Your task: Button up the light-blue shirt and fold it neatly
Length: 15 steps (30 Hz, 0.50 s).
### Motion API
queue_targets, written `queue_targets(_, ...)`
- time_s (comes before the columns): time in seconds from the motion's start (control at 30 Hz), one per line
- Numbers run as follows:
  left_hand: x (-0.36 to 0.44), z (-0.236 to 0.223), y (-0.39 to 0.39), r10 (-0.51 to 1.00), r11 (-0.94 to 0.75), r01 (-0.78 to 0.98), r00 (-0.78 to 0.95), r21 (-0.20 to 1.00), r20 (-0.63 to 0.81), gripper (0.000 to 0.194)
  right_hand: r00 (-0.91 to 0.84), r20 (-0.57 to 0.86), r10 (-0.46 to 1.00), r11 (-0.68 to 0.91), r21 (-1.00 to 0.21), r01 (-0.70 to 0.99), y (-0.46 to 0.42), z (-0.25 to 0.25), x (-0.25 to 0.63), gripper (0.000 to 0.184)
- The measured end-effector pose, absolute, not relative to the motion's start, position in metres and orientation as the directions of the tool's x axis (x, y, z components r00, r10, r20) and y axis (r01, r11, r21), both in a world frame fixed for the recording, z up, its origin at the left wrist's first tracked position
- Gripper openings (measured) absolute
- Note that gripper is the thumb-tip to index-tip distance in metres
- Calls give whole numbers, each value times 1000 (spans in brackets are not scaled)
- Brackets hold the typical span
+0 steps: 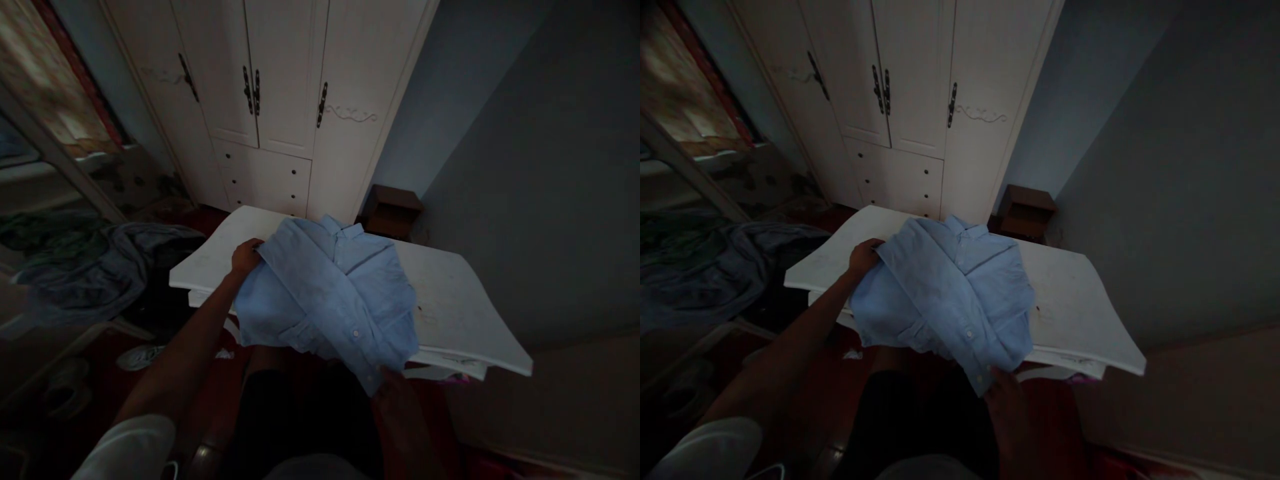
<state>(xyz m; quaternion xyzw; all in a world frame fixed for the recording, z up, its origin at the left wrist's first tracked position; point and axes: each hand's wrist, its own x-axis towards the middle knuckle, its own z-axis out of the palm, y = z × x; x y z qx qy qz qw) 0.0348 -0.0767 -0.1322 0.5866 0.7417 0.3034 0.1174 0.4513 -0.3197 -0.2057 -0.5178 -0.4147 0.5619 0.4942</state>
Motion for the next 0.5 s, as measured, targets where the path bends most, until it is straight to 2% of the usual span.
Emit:
queue_targets(0.1, 27, -134, -77, 958, 67, 768, -228, 637, 175, 33, 59, -264, 963, -233, -920, -315, -326, -230, 452, 24)
queue_targets(0.17, 21, -133, -77, 968, 31, 741, -188, 671, 163, 35, 76, -266, 961, -227, -913, -338, -326, -234, 458, 23)
queue_targets(0.2, 19, -133, -76, 972, 16, 725, -173, 688, 159, 36, 122, -246, 961, -203, -936, -286, -324, -231, 462, 23)
queue_targets(0.27, 14, -133, -77, 976, -13, 695, -148, 719, 160, 38, 296, -159, 942, -144, -987, -72, -316, -214, 469, 31)
queue_targets(0.33, 13, -134, -77, 975, -41, 667, -136, 744, 175, 37, 430, 2, 903, -104, -969, 223, -304, -182, 471, 49)
queue_targets(0.37, 13, -136, -78, 973, -53, 655, -135, 754, 185, 37, 427, 95, 899, -70, -932, 357, -295, -162, 469, 52)
queue_targets(0.43, 15, -140, -80, 967, -72, 636, -144, 768, 210, 35, 199, 180, 963, 54, -855, 515, -271, -123, 455, 42)
queue_targets(0.5, 20, -144, -82, 956, -89, 624, -166, 776, 242, 34, -42, 257, 966, 238, -807, 541, -233, -91, 430, 31)
